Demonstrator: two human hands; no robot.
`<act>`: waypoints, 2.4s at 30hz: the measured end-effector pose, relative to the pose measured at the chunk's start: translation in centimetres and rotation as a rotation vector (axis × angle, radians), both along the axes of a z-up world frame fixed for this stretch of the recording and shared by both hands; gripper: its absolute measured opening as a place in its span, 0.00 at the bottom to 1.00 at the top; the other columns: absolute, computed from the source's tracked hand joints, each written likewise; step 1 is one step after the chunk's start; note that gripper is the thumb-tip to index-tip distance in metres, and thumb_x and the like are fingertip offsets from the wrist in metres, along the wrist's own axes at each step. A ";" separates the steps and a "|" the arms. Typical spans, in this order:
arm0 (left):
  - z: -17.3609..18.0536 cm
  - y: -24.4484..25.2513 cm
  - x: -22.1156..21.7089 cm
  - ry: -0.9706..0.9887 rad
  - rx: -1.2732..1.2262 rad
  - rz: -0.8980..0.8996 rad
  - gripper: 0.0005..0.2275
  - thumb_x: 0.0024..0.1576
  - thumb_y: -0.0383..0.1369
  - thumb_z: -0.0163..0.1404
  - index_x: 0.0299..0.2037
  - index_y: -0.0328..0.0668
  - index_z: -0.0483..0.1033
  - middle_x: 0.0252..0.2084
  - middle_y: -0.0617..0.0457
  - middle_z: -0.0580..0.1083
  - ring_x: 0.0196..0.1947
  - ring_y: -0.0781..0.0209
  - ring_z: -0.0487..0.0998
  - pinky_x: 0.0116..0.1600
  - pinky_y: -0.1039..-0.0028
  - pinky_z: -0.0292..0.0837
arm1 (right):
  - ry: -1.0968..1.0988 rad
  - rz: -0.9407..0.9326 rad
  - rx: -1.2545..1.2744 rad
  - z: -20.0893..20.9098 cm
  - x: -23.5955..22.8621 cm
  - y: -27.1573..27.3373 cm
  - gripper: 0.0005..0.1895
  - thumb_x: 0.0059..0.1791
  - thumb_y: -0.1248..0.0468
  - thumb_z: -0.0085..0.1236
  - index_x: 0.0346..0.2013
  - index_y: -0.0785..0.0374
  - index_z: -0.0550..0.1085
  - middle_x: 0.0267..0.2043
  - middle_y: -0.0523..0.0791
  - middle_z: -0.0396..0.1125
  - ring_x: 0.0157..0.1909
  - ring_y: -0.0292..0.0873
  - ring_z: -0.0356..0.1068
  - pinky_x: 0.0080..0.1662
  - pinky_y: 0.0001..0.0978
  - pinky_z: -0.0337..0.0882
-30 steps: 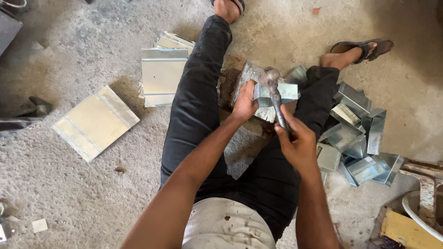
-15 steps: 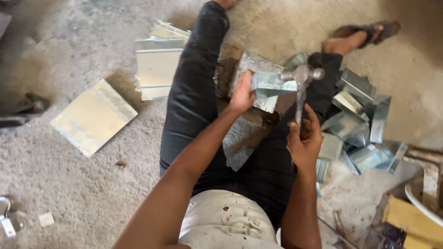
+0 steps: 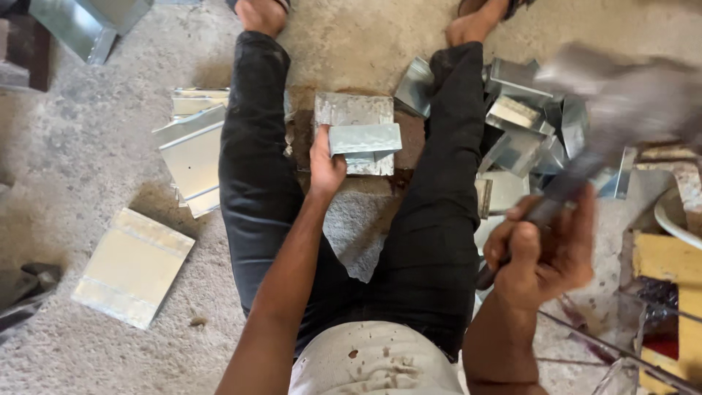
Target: The person sits on the floor and repeatedly hammers small rectangular metal pieces placed on a block. They pick up pieces from a pile, position them on the block, strike them with a hammer, and then move them aside.
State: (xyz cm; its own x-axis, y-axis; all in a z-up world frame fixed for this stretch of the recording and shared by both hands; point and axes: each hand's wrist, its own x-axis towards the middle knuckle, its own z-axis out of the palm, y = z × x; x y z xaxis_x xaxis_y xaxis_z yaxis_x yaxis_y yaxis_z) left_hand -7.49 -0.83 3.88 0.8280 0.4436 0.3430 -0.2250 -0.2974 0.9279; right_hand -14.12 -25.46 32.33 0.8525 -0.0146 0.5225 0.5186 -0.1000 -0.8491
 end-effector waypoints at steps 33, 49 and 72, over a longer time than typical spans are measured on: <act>0.7 0.4 0.0 0.023 -0.008 -0.020 0.21 0.53 0.13 0.42 0.58 0.34 0.68 0.46 0.35 0.78 0.52 0.36 0.82 0.56 0.65 0.76 | 0.941 0.129 -0.096 -10.2 -0.7 -0.3 0.32 0.54 0.63 0.53 0.74 0.56 0.59 0.18 0.36 0.56 0.16 0.28 0.53 0.19 0.22 0.53; -5.2 1.6 0.2 0.544 0.284 0.024 0.41 0.44 0.17 0.42 0.75 0.36 0.51 0.80 0.37 0.41 0.76 0.20 0.34 0.76 0.35 0.37 | 0.472 0.136 -0.327 -8.2 1.4 1.2 0.30 0.56 0.70 0.55 0.73 0.67 0.61 0.26 0.40 0.66 0.23 0.27 0.63 0.25 0.20 0.62; -2.9 0.5 0.6 0.700 0.218 0.119 0.35 0.46 0.22 0.48 0.70 0.44 0.59 0.75 0.44 0.56 0.75 0.33 0.48 0.68 0.31 0.41 | 0.701 0.174 -0.340 -22.0 4.1 1.3 0.32 0.57 0.66 0.52 0.75 0.61 0.58 0.30 0.40 0.66 0.22 0.31 0.59 0.25 0.26 0.62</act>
